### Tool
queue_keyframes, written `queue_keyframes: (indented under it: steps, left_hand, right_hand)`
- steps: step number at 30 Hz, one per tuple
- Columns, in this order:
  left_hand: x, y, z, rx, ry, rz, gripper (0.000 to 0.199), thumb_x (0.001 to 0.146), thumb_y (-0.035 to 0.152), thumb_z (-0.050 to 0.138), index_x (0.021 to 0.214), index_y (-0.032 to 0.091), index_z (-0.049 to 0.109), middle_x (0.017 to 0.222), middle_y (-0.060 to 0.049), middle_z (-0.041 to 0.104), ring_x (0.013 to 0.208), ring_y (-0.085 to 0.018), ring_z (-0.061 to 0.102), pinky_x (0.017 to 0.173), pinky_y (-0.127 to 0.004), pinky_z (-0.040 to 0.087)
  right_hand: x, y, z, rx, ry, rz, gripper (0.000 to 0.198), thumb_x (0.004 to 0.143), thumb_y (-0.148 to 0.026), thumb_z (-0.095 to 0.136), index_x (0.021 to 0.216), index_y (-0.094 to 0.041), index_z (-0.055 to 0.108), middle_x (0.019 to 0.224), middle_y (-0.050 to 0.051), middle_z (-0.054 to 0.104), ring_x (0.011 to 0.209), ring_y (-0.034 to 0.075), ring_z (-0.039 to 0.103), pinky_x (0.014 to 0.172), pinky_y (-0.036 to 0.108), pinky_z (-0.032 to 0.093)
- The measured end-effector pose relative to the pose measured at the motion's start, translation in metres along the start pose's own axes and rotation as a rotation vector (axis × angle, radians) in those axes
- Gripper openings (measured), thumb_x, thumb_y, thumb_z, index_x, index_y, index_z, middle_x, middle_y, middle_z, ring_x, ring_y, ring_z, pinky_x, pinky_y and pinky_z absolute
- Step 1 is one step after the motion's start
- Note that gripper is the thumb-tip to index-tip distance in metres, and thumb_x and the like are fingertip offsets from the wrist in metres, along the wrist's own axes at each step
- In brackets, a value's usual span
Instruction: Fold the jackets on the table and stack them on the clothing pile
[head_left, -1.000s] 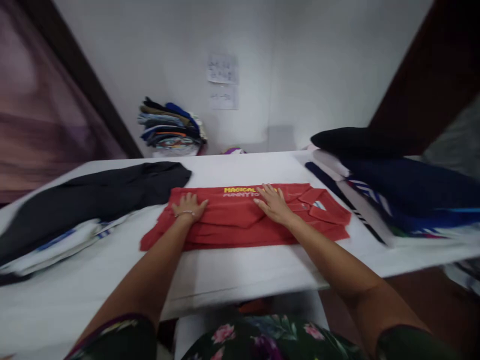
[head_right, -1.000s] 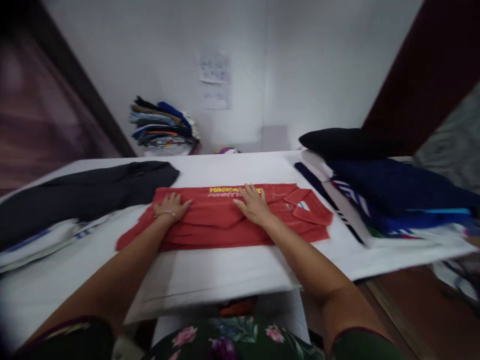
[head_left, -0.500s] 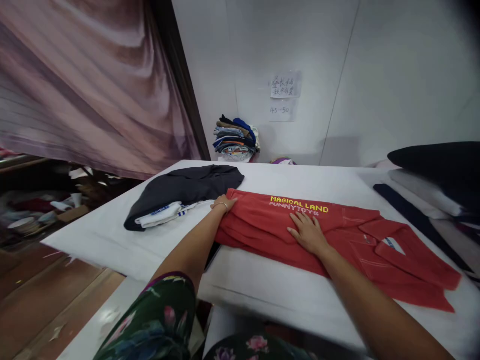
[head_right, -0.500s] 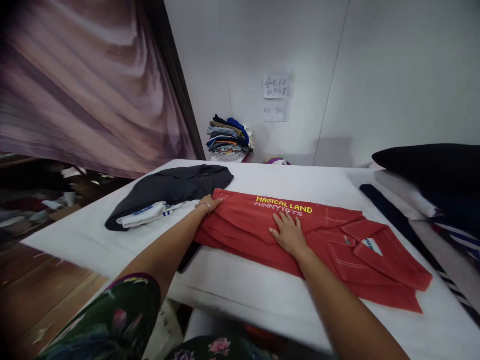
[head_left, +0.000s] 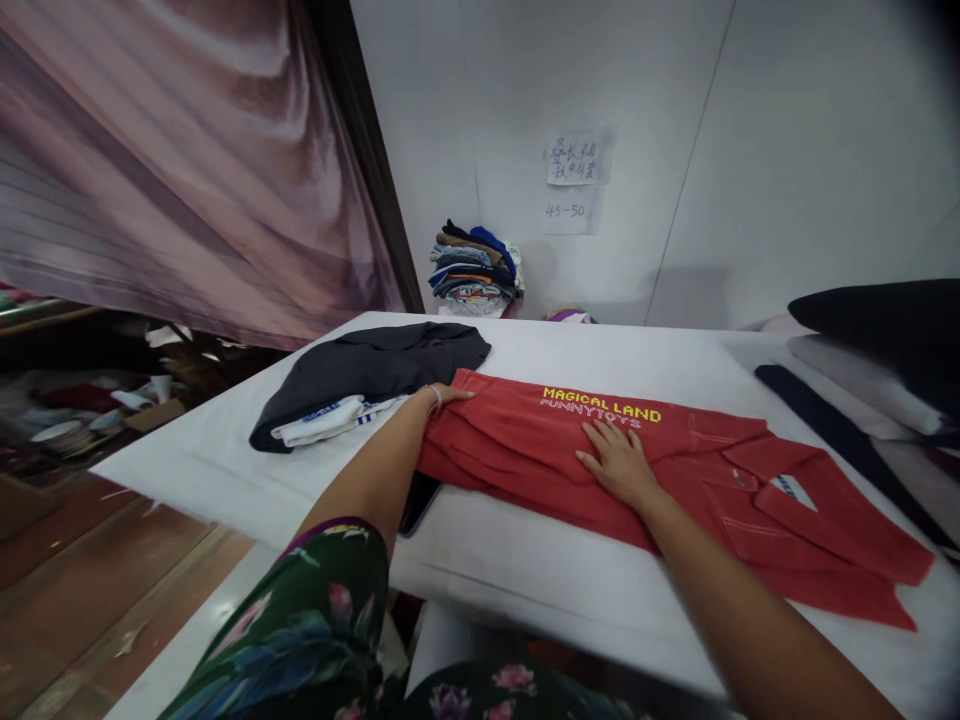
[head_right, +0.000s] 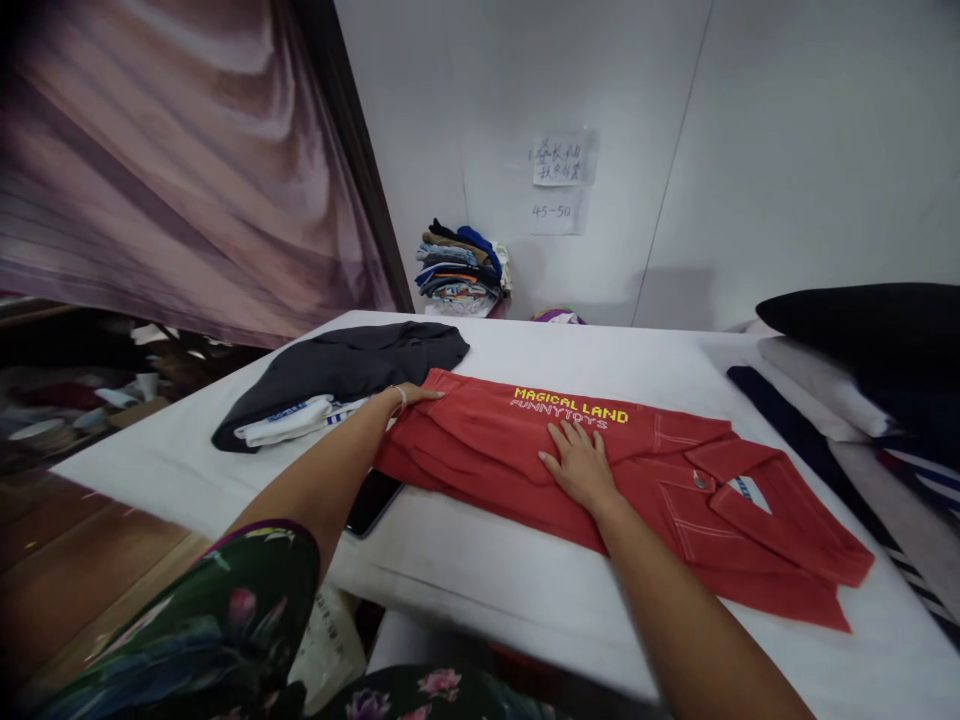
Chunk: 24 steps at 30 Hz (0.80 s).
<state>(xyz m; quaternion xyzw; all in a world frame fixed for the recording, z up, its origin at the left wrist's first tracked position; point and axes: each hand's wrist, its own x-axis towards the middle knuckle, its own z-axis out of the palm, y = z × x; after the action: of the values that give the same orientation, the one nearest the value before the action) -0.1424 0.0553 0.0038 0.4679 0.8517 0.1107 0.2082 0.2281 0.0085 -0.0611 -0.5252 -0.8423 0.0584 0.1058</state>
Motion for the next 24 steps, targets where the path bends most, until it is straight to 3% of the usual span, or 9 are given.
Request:
queue_keyframes:
  steps: [7,14,19,24]
  left_hand:
    - [0.000,0.002,-0.006,-0.050,-0.101,0.022,0.072,0.056,0.057,0.075,0.111,0.011,0.063,0.100,-0.016,0.071,0.082,-0.029,0.068,0.066,-0.037,0.056]
    - [0.000,0.022,-0.013,0.061,0.024,0.103,0.072,0.056,0.039,0.079,0.118,0.011,0.057,0.123,-0.015,0.060,0.109,-0.029,0.059,0.085,-0.031,0.049]
    - [-0.002,0.029,-0.016,0.102,0.076,0.145,0.071,0.058,0.039,0.078,0.119,0.012,0.054,0.124,-0.016,0.059,0.112,-0.028,0.057,0.087,-0.029,0.047]
    - [-0.001,0.027,-0.015,0.136,0.105,0.143,0.069,0.059,0.040,0.077,0.118,0.011,0.055,0.120,-0.015,0.062,0.107,-0.027,0.060,0.084,-0.028,0.048]
  right_hand:
    - [0.000,0.001,0.000,-0.005,0.006,-0.001,0.060,0.091,-0.054,0.029,0.142,-0.022,0.035,0.148,0.007,0.035,0.137,0.026,0.026,0.111,0.050,0.013]
    - [-0.001,-0.001,-0.002,-0.010,0.024,0.000,0.058,0.091,-0.053,0.031,0.140,-0.022,0.037,0.147,0.008,0.036,0.137,0.026,0.027,0.111,0.052,0.013]
    - [-0.006,-0.009,-0.011,-0.043,0.184,-0.088,0.057,0.092,-0.049,0.032,0.143,-0.021,0.033,0.152,0.010,0.027,0.141,0.027,0.016,0.111,0.055,0.006]
    - [-0.006,-0.013,-0.010,0.000,-0.046,-0.138,0.060,0.091,-0.053,0.032,0.142,-0.021,0.035,0.152,0.008,0.027,0.140,0.027,0.019,0.111,0.051,0.013]
